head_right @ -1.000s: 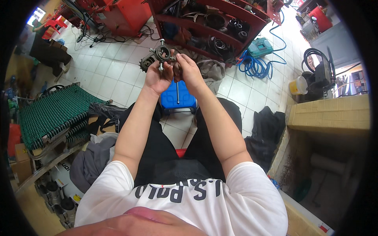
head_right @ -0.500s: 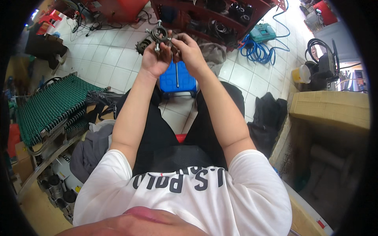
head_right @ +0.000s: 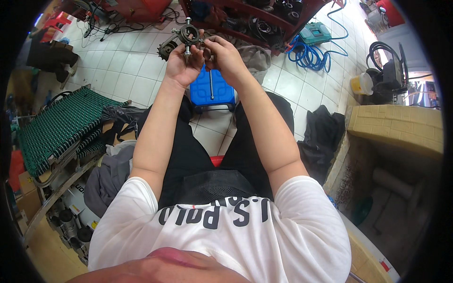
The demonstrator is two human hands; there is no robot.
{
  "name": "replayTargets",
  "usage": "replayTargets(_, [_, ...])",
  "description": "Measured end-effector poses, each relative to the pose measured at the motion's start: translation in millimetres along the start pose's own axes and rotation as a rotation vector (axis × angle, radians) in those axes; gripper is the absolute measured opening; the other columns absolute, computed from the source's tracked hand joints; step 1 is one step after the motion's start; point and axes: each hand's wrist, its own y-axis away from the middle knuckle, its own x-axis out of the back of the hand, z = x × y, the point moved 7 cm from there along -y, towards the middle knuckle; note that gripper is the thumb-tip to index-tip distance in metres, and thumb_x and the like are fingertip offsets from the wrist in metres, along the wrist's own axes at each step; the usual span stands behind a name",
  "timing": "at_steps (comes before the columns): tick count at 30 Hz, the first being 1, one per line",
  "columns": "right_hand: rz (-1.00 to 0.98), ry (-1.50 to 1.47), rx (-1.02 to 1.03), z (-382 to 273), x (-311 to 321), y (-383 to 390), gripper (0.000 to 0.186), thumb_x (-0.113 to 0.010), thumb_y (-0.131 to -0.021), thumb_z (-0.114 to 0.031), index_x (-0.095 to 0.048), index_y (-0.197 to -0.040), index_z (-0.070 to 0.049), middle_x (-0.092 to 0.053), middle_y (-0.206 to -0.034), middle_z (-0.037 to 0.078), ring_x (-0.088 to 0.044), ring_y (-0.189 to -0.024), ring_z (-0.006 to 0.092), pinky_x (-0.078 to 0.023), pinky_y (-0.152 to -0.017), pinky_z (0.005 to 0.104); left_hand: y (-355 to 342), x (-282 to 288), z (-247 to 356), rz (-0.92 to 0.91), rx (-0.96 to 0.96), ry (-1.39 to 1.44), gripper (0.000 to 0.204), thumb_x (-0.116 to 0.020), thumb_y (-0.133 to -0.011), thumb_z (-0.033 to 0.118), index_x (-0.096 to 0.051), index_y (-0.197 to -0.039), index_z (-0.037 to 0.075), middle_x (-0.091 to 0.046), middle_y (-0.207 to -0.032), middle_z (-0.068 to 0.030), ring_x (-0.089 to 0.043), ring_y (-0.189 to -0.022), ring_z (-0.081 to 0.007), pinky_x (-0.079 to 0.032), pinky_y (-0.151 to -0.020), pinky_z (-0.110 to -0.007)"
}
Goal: The person holds a small mechanical assembly and inserts a long bolt through the center by hand.
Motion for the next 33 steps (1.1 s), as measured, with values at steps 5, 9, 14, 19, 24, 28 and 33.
replayTargets(5, [-0.040,-0.011,-0.022,6,1,-4,0.028,-0.057,-0.106,-0.036,-0.062,-0.108,-0.008,-0.058,-0.073,0.001,-0.053,-0.059,0.0140,-0.046,-0.057,0.0323,0,1,-3,-0.023,-0.006,-0.032,0.042,-0.049,-0.107,0.020,-0.052,-0.144,0.001,-0.063,-0.142,-0.0106,-0.073,-0.092,-0.0136,-0.067,-0.085,-0.037])
replayTargets(9, [-0.046,-0.091,-0.024,4,-2,-1,0.031,-0.055,-0.108,-0.037,-0.064,-0.103,-0.008,-0.057,-0.073,0.000,-0.052,-0.059,0.0132,-0.045,-0.056,0.0313,0,0,-3,-0.027,0.017,-0.045,0.042,-0.051,-0.106,0.019,-0.053,-0.144,0.002,-0.064,-0.140,-0.0105,-0.073,-0.093,-0.0137,-0.066,-0.086,-0.038])
replayTargets(14, [-0.048,-0.018,0.020,0,-5,0,0.031,-0.055,-0.108,-0.037,-0.064,-0.105,-0.008,-0.056,-0.071,-0.001,-0.050,-0.058,0.0123,-0.044,-0.056,0.0305,1,-1,-3,-0.041,-0.020,-0.020,0.042,-0.054,-0.105,0.017,-0.054,-0.143,0.000,-0.065,-0.138,-0.0108,-0.074,-0.091,-0.0148,-0.066,-0.085,-0.036])
replayTargets(19, [-0.039,0.048,0.037,0,-3,0,0.029,-0.056,-0.107,-0.037,-0.062,-0.106,-0.008,-0.054,-0.070,-0.001,-0.050,-0.059,0.0115,-0.043,-0.057,0.0300,2,-12,-7,-0.096,0.018,-0.047,0.044,-0.058,-0.104,0.020,-0.055,-0.142,-0.001,-0.069,-0.131,-0.0113,-0.075,-0.085,-0.0149,-0.067,-0.082,-0.035])
replayTargets(24, [-0.084,0.026,0.110,-11,-13,7,0.027,-0.059,-0.107,-0.034,-0.062,-0.102,-0.008,-0.054,-0.070,-0.001,-0.050,-0.060,0.0096,-0.042,-0.057,0.0281,5,-16,-5,-0.245,0.117,0.139,0.051,-0.057,-0.102,0.019,-0.048,-0.150,0.002,-0.068,-0.132,-0.0110,-0.076,-0.093,-0.0184,-0.064,-0.091,-0.043])
replayTargets(28, [-0.131,0.060,0.154,-11,-13,7,0.024,-0.061,-0.106,-0.031,-0.061,-0.104,-0.007,-0.054,-0.070,-0.002,-0.050,-0.060,0.0092,-0.041,-0.057,0.0275,2,-12,-4,-0.264,0.129,0.125,0.051,-0.055,-0.103,0.019,-0.048,-0.150,0.002,-0.069,-0.129,-0.0113,-0.076,-0.093,-0.0195,-0.063,-0.092,-0.044])
replayTargets(33, [-0.115,0.021,0.177,-12,-13,6,0.023,-0.060,-0.106,-0.030,-0.062,-0.103,-0.007,-0.055,-0.072,-0.002,-0.050,-0.060,0.0092,-0.041,-0.056,0.0267,4,-15,-6,-0.272,0.152,0.123,0.050,-0.054,-0.104,0.019,-0.048,-0.150,0.001,-0.070,-0.127,-0.0125,-0.076,-0.094,-0.0196,-0.063,-0.092,-0.044])
